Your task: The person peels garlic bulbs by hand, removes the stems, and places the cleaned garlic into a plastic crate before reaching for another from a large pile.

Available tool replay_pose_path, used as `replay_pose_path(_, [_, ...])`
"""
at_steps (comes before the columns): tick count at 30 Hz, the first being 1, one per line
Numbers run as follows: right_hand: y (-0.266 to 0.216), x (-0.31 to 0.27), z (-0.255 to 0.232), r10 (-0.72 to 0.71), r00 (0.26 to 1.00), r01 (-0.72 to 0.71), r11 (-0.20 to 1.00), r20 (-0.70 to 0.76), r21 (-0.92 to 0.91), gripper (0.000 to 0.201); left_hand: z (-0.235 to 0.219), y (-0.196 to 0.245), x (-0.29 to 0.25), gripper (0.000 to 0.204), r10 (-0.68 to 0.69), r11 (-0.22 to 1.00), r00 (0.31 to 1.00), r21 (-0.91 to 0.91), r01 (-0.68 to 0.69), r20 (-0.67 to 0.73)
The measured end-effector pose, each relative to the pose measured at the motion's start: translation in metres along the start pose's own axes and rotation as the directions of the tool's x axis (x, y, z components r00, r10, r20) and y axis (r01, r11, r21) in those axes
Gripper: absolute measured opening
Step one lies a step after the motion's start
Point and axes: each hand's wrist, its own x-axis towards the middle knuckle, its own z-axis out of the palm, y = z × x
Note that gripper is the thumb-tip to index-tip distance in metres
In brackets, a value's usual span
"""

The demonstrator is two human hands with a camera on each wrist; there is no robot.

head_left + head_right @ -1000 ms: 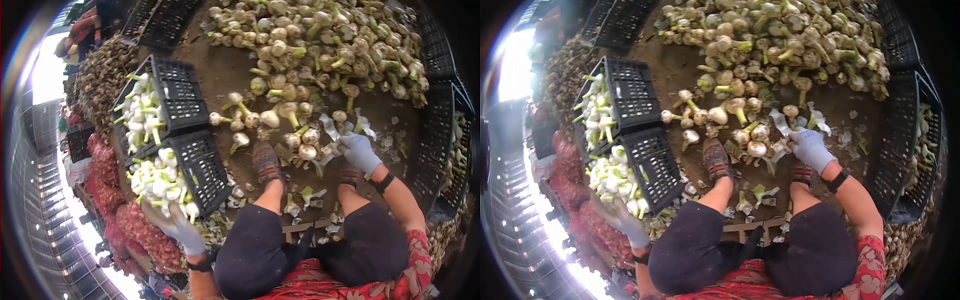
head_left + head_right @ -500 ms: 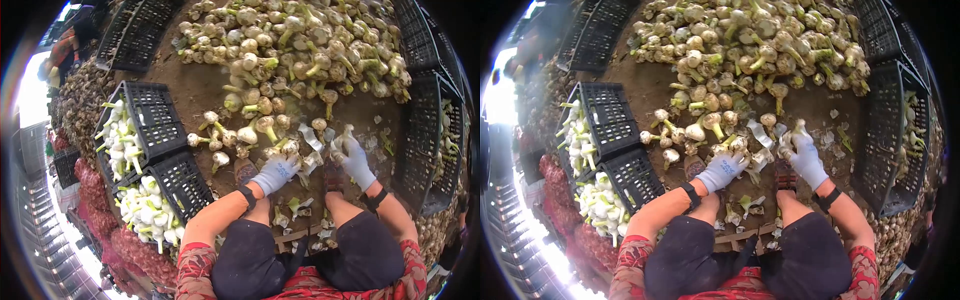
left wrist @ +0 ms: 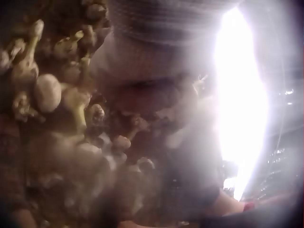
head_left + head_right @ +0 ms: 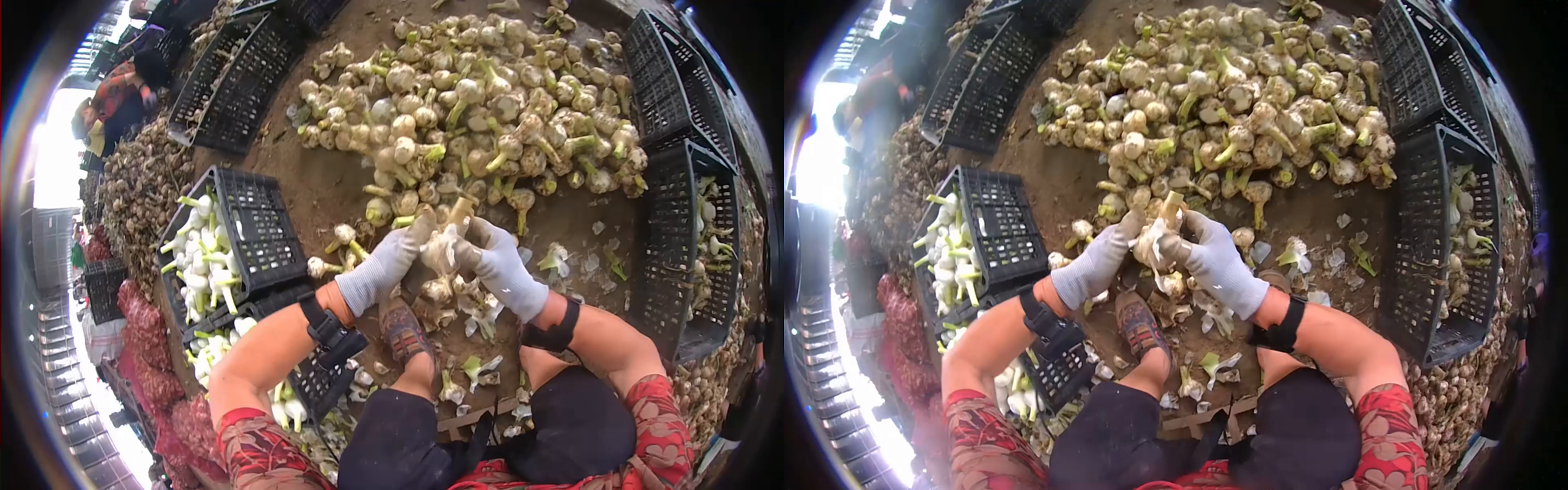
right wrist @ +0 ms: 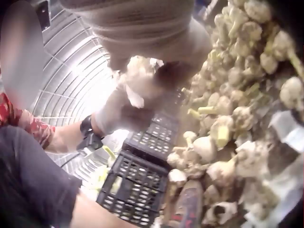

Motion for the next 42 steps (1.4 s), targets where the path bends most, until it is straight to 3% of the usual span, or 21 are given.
replay_pose_path(1, [-0.001, 0.004, -0.003, 0.066, 0.997, -0.065, 0.998, -0.038, 0.017, 0.047, 0.001, -0.007, 0.011, 0.077, 0.145, 0.987, 0.988, -0.081, -0.140, 0.060])
replay_pose_path(3, [-0.006, 0.010, -0.013, 0.119, 0.991, -0.108, 0.979, -0.055, 0.171, 0.038, 0.005, -0.027, 0.018, 0.084, 0.300, 0.912, 0.953, 0.282, -0.297, 0.034])
replay_pose_path(4, [0.003, 0.015, -0.009, 0.046, 0.988, -0.007, 0.967, -0.148, 0.253, 0.036, 0.007, -0.039, 0.022, 0.093, 0.584, 0.681, 0.807, 0.487, -0.548, 0.091])
replay_pose_path(5, [0.007, 0.015, -0.014, 0.049, 0.986, -0.008, 0.968, -0.156, 0.250, 0.036, 0.013, -0.053, 0.029, 0.089, 0.646, 0.655, 0.760, 0.467, -0.595, 0.062])
replay_pose_path(8, [0.004, 0.009, -0.019, 0.062, 0.996, -0.059, 0.997, -0.071, 0.043, 0.036, 0.043, -0.071, 0.027, 0.083, 0.584, 0.811, 0.802, 0.146, -0.567, -0.129])
replay_pose_path(13, [-0.006, 0.008, -0.003, -0.005, 0.997, -0.020, 0.946, -0.074, -0.324, 0.028, 0.045, -0.076, 0.016, 0.088, 0.664, 0.723, 0.724, 0.407, -0.558, -0.186])
replay_pose_path(17, [-0.004, -0.001, -0.009, 0.132, 0.991, -0.133, 0.988, -0.019, -0.077, 0.025, 0.050, -0.079, 0.009, 0.092, 0.593, 0.798, 0.766, 0.053, -0.600, -0.248])
replay_pose_path(20, [-0.009, -0.006, -0.023, 0.349, 0.936, -0.348, 0.937, 0.046, -0.026, 0.023, 0.045, -0.072, 0.002, 0.093, 0.509, 0.783, 0.857, -0.370, -0.501, -0.083])
replay_pose_path(21, [-0.003, -0.006, -0.025, 0.350, 0.936, -0.349, 0.937, 0.043, -0.027, 0.023, 0.043, -0.076, 0.005, 0.093, 0.509, 0.782, 0.857, -0.373, -0.500, -0.080])
replay_pose_path(23, [0.012, -0.001, -0.029, 0.098, 0.995, -0.093, 0.979, 0.016, -0.181, 0.022, 0.037, -0.086, 0.015, 0.090, 0.494, 0.734, 0.868, -0.561, -0.383, 0.054])
replay_pose_path(25, [0.014, 0.001, -0.033, 0.083, 0.996, -0.077, 0.968, 0.015, -0.237, 0.016, 0.040, -0.077, 0.014, 0.081, 0.459, 0.629, 0.887, -0.723, -0.288, 0.046])
replay_pose_path(27, [0.028, 0.006, -0.048, -0.354, 0.927, 0.322, 0.585, 0.122, -0.745, 0.014, 0.032, -0.075, 0.016, 0.070, 0.379, 0.533, 0.902, -0.846, -0.030, 0.206])
replay_pose_path(31, [0.036, -0.002, -0.071, -0.103, 0.994, -0.006, 0.272, -0.035, -0.962, 0.040, 0.024, -0.082, 0.011, 0.072, 0.387, 0.569, 0.902, -0.819, -0.072, 0.190])
replay_pose_path(32, [0.039, -0.003, -0.072, -0.103, 0.994, -0.009, 0.273, -0.039, -0.962, 0.040, 0.022, -0.083, 0.010, 0.075, 0.449, 0.564, 0.867, -0.821, -0.087, 0.216])
replay_pose_path(33, [0.038, -0.004, -0.069, 0.103, 0.995, -0.077, 0.753, 0.001, -0.654, 0.047, 0.027, -0.080, 0.011, 0.075, 0.448, 0.565, 0.867, -0.821, -0.083, 0.220])
replay_pose_path(34, [0.036, -0.005, -0.063, 0.247, 0.958, -0.227, 0.963, 0.144, -0.143, 0.053, 0.034, -0.079, 0.014, 0.076, 0.462, 0.607, 0.884, -0.751, -0.260, 0.067])
replay_pose_path(35, [0.005, -0.019, -0.036, 0.148, 0.982, -0.132, 0.982, 0.118, -0.132, 0.072, 0.039, -0.077, 0.017, 0.077, 0.486, 0.640, 0.870, -0.643, -0.421, -0.086])
replay_pose_path(36, [0.011, -0.016, -0.031, 0.128, 0.974, -0.130, 0.992, 0.188, -0.004, 0.066, 0.036, -0.077, 0.022, 0.078, 0.502, 0.723, 0.864, -0.534, -0.439, -0.031])
replay_pose_path(37, [0.015, -0.013, -0.026, 0.097, 0.962, -0.132, 0.983, 0.254, 0.125, 0.060, 0.043, -0.076, 0.031, 0.080, 0.508, 0.801, 0.850, -0.287, -0.526, -0.140])
replay_pose_path(39, [0.017, -0.012, -0.017, 0.132, 0.962, -0.149, 0.987, 0.238, 0.054, 0.055, 0.047, -0.080, 0.022, 0.073, 0.638, 0.767, 0.759, 0.024, -0.641, -0.126])
replay_pose_path(42, [0.024, -0.009, -0.013, 0.134, 0.984, -0.137, 0.991, 0.120, 0.015, 0.044, 0.054, -0.079, 0.014, 0.078, 0.597, 0.761, 0.791, -0.218, -0.611, -0.132])
